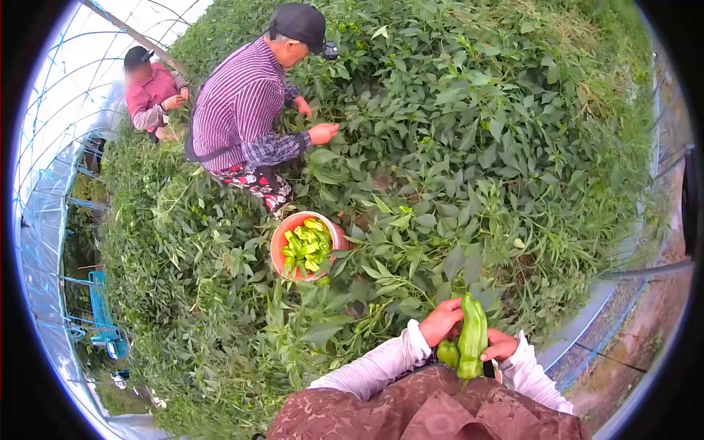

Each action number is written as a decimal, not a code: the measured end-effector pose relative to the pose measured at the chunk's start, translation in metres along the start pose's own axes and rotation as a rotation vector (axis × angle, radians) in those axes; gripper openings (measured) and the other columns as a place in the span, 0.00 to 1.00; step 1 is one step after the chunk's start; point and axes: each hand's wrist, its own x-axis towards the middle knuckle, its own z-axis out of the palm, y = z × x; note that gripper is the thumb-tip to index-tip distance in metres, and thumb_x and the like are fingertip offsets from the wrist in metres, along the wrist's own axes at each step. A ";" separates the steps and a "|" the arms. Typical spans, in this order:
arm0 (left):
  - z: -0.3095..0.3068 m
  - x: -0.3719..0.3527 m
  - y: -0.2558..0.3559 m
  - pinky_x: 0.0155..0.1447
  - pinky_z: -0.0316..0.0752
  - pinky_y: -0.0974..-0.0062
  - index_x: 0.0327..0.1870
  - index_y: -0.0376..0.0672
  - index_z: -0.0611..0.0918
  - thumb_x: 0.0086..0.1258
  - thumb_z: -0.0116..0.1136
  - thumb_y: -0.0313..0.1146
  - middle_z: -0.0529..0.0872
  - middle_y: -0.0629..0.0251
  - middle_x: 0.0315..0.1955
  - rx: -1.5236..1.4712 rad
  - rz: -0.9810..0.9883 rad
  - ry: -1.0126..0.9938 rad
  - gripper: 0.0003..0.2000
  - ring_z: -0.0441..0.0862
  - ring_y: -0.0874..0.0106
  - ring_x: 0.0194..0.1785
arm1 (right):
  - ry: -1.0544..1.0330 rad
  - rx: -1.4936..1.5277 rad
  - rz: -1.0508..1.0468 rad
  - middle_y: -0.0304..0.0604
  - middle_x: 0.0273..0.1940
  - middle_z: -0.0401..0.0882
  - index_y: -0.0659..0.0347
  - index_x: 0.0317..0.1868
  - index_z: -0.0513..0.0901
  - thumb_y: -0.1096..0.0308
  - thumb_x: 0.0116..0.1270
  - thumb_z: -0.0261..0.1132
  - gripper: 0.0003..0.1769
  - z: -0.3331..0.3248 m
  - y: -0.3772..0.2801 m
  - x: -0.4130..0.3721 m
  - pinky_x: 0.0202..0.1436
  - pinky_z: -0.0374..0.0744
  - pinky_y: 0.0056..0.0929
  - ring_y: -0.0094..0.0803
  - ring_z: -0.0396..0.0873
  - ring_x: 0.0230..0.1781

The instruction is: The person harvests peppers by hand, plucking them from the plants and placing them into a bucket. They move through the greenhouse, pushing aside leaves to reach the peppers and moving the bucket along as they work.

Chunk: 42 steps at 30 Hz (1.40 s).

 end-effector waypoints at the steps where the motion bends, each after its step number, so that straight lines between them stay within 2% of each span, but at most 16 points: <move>1: 0.000 -0.001 -0.013 0.41 0.74 0.78 0.44 0.41 0.76 0.68 0.46 0.32 0.82 0.67 0.35 -0.087 0.042 -0.045 0.09 0.79 0.75 0.37 | -0.033 0.048 -0.020 0.44 0.50 0.75 0.68 0.57 0.69 0.67 0.47 0.68 0.34 0.006 0.003 -0.008 0.58 0.68 0.30 0.33 0.72 0.53; 7: 0.017 -0.014 -0.015 0.47 0.76 0.66 0.40 0.42 0.75 0.70 0.44 0.36 0.82 0.61 0.37 -0.359 -0.061 0.004 0.09 0.80 0.65 0.40 | 0.034 0.325 -0.261 0.49 0.54 0.73 0.70 0.59 0.66 0.57 0.52 0.63 0.36 0.049 0.028 -0.027 0.59 0.68 0.32 0.36 0.73 0.53; 12: 0.017 0.005 -0.005 0.45 0.73 0.65 0.39 0.40 0.76 0.70 0.46 0.41 0.80 0.62 0.31 -0.217 -0.208 0.118 0.13 0.78 0.65 0.35 | 0.098 0.439 -0.486 0.47 0.50 0.77 0.70 0.54 0.71 0.58 0.57 0.62 0.29 0.056 0.049 -0.009 0.57 0.70 0.29 0.31 0.75 0.50; 14: 0.018 0.011 0.000 0.43 0.74 0.69 0.41 0.40 0.76 0.70 0.47 0.45 0.79 0.62 0.30 -0.044 -0.100 0.323 0.15 0.77 0.69 0.36 | 0.124 0.445 -0.518 0.46 0.48 0.78 0.70 0.52 0.73 0.57 0.57 0.62 0.28 0.058 0.049 -0.001 0.55 0.71 0.30 0.31 0.76 0.49; 18: 0.014 0.024 0.013 0.34 0.71 0.77 0.39 0.36 0.77 0.69 0.49 0.38 0.76 0.67 0.24 0.154 0.041 0.356 0.13 0.73 0.76 0.28 | 0.218 0.425 -0.524 0.47 0.49 0.77 0.71 0.54 0.72 0.57 0.56 0.63 0.30 0.066 0.053 0.014 0.57 0.69 0.29 0.32 0.76 0.49; 21: -0.002 0.039 0.014 0.29 0.63 0.81 0.30 0.35 0.80 0.69 0.49 0.34 0.75 0.73 0.19 0.727 0.421 0.346 0.13 0.66 0.82 0.24 | 0.221 0.456 -0.592 0.47 0.49 0.77 0.71 0.54 0.71 0.57 0.57 0.62 0.30 0.076 0.049 0.014 0.57 0.69 0.29 0.32 0.75 0.49; 24: -0.021 0.052 0.028 0.29 0.63 0.79 0.30 0.33 0.81 0.68 0.49 0.34 0.76 0.70 0.20 0.841 0.407 0.404 0.13 0.66 0.81 0.24 | 0.259 0.476 -0.651 0.48 0.51 0.76 0.71 0.55 0.71 0.57 0.57 0.62 0.30 0.077 0.056 0.022 0.58 0.68 0.29 0.33 0.74 0.51; 25: -0.025 0.054 0.034 0.29 0.64 0.75 0.30 0.32 0.81 0.67 0.49 0.33 0.77 0.65 0.19 1.101 0.597 0.417 0.12 0.66 0.77 0.22 | 0.289 0.503 -0.699 0.48 0.52 0.75 0.71 0.55 0.71 0.57 0.56 0.62 0.31 0.078 0.057 0.024 0.60 0.67 0.29 0.33 0.73 0.52; 28: -0.070 0.051 0.070 0.33 0.68 0.71 0.31 0.33 0.82 0.65 0.51 0.33 0.81 0.56 0.22 1.366 0.652 0.596 0.12 0.72 0.68 0.23 | 0.224 0.477 -0.847 0.50 0.58 0.69 0.70 0.58 0.66 0.54 0.56 0.61 0.35 0.099 0.045 0.004 0.62 0.65 0.32 0.35 0.68 0.58; 30: -0.100 0.044 0.089 0.33 0.68 0.70 0.31 0.33 0.82 0.64 0.51 0.33 0.80 0.51 0.22 1.473 0.622 0.560 0.11 0.72 0.66 0.23 | 0.254 0.544 -0.918 0.51 0.59 0.67 0.69 0.59 0.65 0.53 0.56 0.61 0.36 0.106 0.049 -0.004 0.64 0.63 0.36 0.38 0.66 0.60; 32: -0.154 0.050 0.094 0.28 0.65 0.68 0.27 0.33 0.81 0.63 0.50 0.33 0.78 0.55 0.17 1.583 0.806 0.543 0.12 0.70 0.68 0.22 | 0.400 0.604 -1.004 0.51 0.59 0.67 0.68 0.60 0.64 0.52 0.56 0.61 0.37 0.108 0.053 -0.009 0.64 0.63 0.37 0.40 0.66 0.60; 34: -0.205 0.052 0.100 0.27 0.66 0.66 0.28 0.37 0.81 0.65 0.50 0.35 0.81 0.57 0.24 1.282 0.611 0.537 0.12 0.74 0.67 0.26 | 0.425 0.683 -1.136 0.51 0.58 0.69 0.65 0.62 0.63 0.54 0.59 0.59 0.35 0.104 0.065 -0.012 0.64 0.63 0.39 0.41 0.67 0.60; 36: -0.162 0.016 0.118 0.25 0.67 0.68 0.34 0.42 0.79 0.66 0.49 0.39 0.80 0.60 0.32 0.516 0.109 0.661 0.11 0.74 0.67 0.30 | 0.438 0.897 -1.226 0.50 0.57 0.70 0.63 0.60 0.66 0.52 0.59 0.59 0.32 0.106 0.077 -0.015 0.62 0.64 0.48 0.45 0.68 0.58; 38: -0.149 0.001 0.126 0.25 0.65 0.73 0.39 0.45 0.77 0.67 0.47 0.43 0.77 0.62 0.35 0.383 0.046 0.650 0.12 0.73 0.68 0.31 | 0.541 1.074 -1.322 0.48 0.56 0.71 0.61 0.58 0.69 0.52 0.59 0.58 0.30 0.107 0.095 -0.016 0.60 0.65 0.51 0.45 0.68 0.57; 40: -0.142 0.001 0.124 0.24 0.63 0.75 0.40 0.46 0.77 0.67 0.47 0.43 0.75 0.65 0.30 0.317 0.125 0.556 0.12 0.70 0.72 0.28 | 0.575 1.090 -1.404 0.46 0.55 0.72 0.58 0.56 0.70 0.52 0.60 0.58 0.28 0.112 0.092 -0.024 0.59 0.66 0.52 0.45 0.69 0.57; 42: -0.139 -0.011 0.130 0.26 0.67 0.73 0.39 0.45 0.77 0.66 0.48 0.40 0.76 0.64 0.30 0.419 0.105 0.552 0.10 0.71 0.71 0.29 | 0.568 1.097 -1.436 0.44 0.54 0.73 0.56 0.56 0.70 0.52 0.60 0.58 0.26 0.108 0.106 -0.027 0.58 0.67 0.52 0.44 0.70 0.56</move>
